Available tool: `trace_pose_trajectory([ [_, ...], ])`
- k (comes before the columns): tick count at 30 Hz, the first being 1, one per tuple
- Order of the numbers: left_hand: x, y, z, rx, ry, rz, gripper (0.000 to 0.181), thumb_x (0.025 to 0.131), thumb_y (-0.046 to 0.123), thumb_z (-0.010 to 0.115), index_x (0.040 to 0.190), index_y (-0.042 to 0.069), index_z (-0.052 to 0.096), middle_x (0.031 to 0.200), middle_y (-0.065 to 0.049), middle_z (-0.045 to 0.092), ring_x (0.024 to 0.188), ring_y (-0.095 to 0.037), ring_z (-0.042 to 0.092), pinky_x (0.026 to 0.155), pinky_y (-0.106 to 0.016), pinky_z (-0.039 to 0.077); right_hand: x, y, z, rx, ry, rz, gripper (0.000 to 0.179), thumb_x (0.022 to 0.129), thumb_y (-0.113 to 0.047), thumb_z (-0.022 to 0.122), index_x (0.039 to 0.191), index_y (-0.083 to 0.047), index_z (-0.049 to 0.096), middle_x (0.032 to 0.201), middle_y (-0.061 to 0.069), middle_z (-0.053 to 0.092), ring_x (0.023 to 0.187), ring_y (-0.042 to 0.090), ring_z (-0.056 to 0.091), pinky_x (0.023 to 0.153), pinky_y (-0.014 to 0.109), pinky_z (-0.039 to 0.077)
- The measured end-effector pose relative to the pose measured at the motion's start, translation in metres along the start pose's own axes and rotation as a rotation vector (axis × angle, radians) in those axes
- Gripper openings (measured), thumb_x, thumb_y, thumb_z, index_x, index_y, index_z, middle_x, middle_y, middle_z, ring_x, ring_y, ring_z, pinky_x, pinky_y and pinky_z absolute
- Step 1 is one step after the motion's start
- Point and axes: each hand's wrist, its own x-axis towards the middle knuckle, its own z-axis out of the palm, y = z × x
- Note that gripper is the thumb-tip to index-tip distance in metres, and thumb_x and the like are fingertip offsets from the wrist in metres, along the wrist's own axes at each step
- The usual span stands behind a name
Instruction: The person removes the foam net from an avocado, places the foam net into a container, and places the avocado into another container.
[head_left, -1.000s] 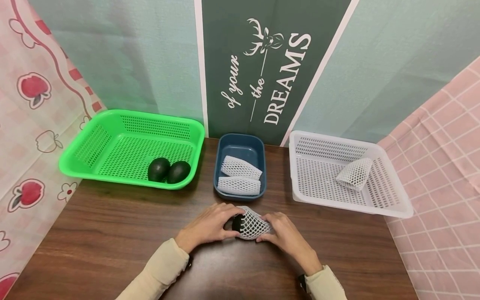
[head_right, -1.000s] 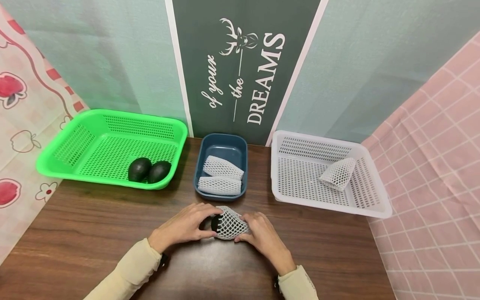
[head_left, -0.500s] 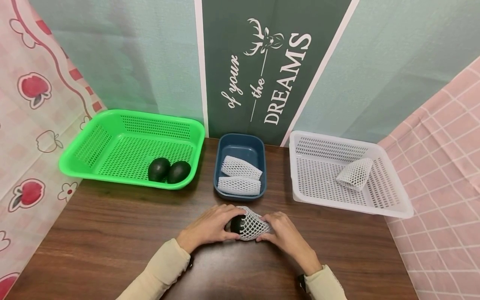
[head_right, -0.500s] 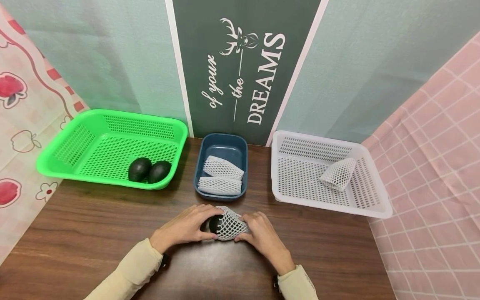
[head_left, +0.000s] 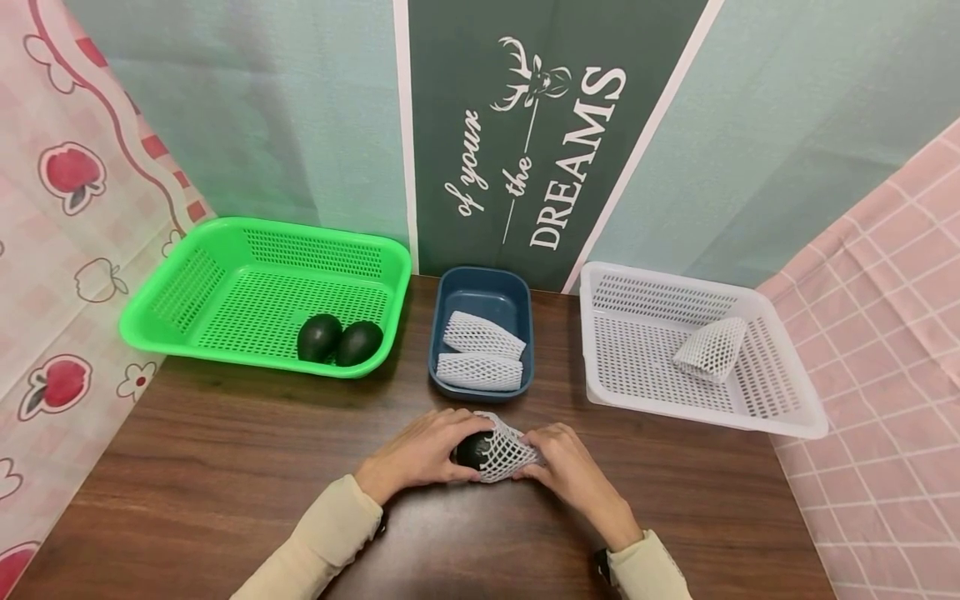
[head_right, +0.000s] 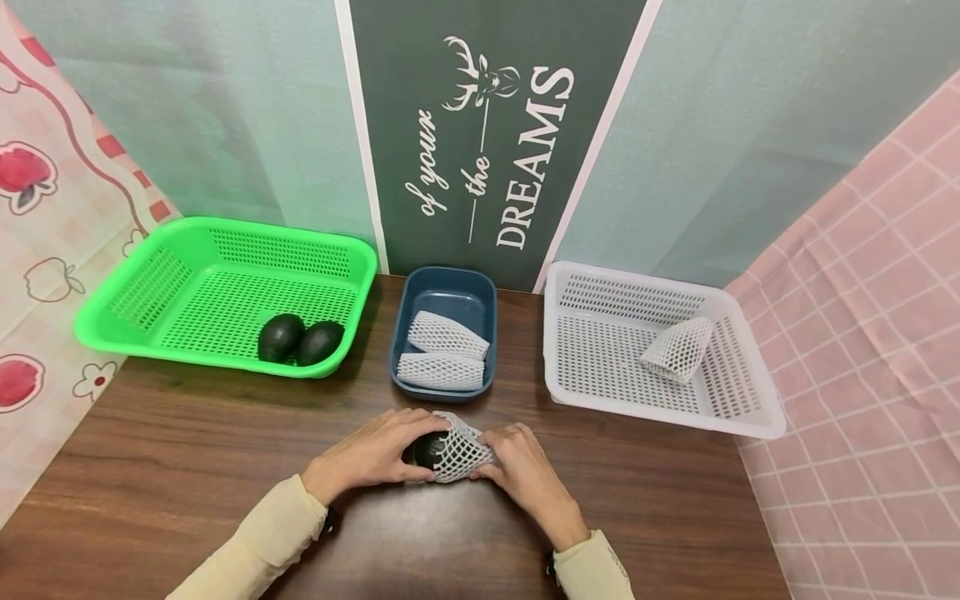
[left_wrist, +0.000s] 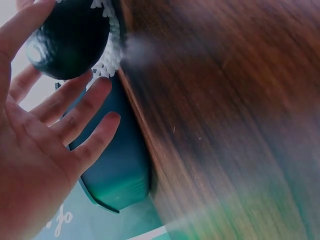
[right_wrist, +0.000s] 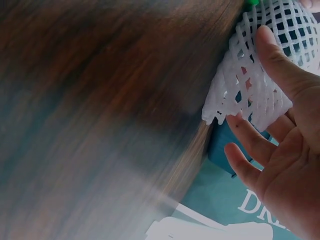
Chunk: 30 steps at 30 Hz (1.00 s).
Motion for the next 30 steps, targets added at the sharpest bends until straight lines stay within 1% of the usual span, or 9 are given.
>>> trace_pose_trajectory([
  [4,0.000,0.000,0.001,-0.011,-0.023,-0.012,0.067,0.080,0.043,0.080,0.138,0.022,0.056,0.132,0.000,0.062,0.121,-0.018,0.059,0.101,-0.043,0.048,0.001,-0.002,0.000,-0.002,-0.016,0.009,0.033,0.067,-0.029,0.086,0.088,-0.009,0.071,0.089,0.002,0.076,0.085,0.017,0.069,0.089,0.043,0.050],
  [8,0.000,0.000,0.001,-0.019,-0.024,-0.013,0.065,0.080,0.042,0.080,0.138,0.022,0.057,0.133,-0.001,0.062,0.120,-0.018,0.060,0.100,-0.043,0.049,0.001,-0.002,-0.001,-0.004,-0.034,0.021,0.031,0.068,-0.027,0.086,0.089,-0.009,0.071,0.089,0.002,0.076,0.086,0.018,0.069,0.089,0.043,0.050],
  [10,0.000,0.000,0.000,-0.015,-0.016,-0.002,0.063,0.080,0.042,0.080,0.136,0.022,0.058,0.132,-0.001,0.063,0.119,-0.018,0.061,0.099,-0.042,0.049,0.001,-0.002,-0.001,-0.001,-0.043,0.026,0.030,0.068,-0.026,0.086,0.089,-0.009,0.072,0.090,0.002,0.076,0.087,0.019,0.069,0.090,0.044,0.050],
  [14,-0.001,-0.001,-0.001,0.004,0.020,0.043,0.061,0.079,0.039,0.082,0.133,0.019,0.061,0.129,-0.002,0.065,0.116,-0.017,0.062,0.096,-0.041,0.051,0.002,-0.001,-0.001,0.012,-0.048,0.023,0.026,0.070,-0.024,0.085,0.087,-0.011,0.072,0.088,-0.001,0.075,0.085,0.017,0.068,0.088,0.043,0.051],
  [18,-0.003,-0.002,-0.003,0.009,0.061,0.072,0.060,0.077,0.036,0.084,0.131,0.017,0.063,0.126,-0.002,0.065,0.115,-0.018,0.062,0.096,-0.041,0.051,0.002,0.000,-0.003,0.031,-0.032,0.013,0.021,0.072,-0.023,0.085,0.083,-0.014,0.070,0.082,-0.005,0.073,0.080,0.014,0.066,0.084,0.042,0.051],
  [23,-0.006,-0.004,-0.008,0.008,0.073,0.060,0.059,0.079,0.036,0.082,0.131,0.019,0.062,0.126,0.000,0.064,0.115,-0.017,0.062,0.096,-0.040,0.051,0.003,-0.001,-0.005,0.061,-0.009,0.026,0.018,0.075,-0.020,0.084,0.084,-0.015,0.070,0.082,-0.007,0.073,0.078,0.013,0.066,0.080,0.039,0.052],
  [26,-0.008,-0.005,-0.011,0.014,0.082,0.052,0.059,0.079,0.035,0.082,0.132,0.020,0.062,0.125,0.000,0.064,0.113,-0.017,0.062,0.096,-0.041,0.051,0.004,-0.002,-0.007,0.078,-0.009,0.050,0.017,0.076,-0.019,0.084,0.086,-0.014,0.071,0.082,-0.006,0.073,0.076,0.012,0.065,0.074,0.034,0.052],
  [30,-0.010,-0.007,-0.015,0.036,0.095,0.042,0.059,0.079,0.035,0.082,0.133,0.021,0.061,0.124,-0.001,0.063,0.112,-0.018,0.062,0.096,-0.041,0.050,0.005,-0.005,-0.012,0.086,-0.021,0.105,0.017,0.076,-0.019,0.085,0.086,-0.015,0.072,0.081,-0.004,0.071,0.072,0.009,0.062,0.064,0.026,0.048],
])
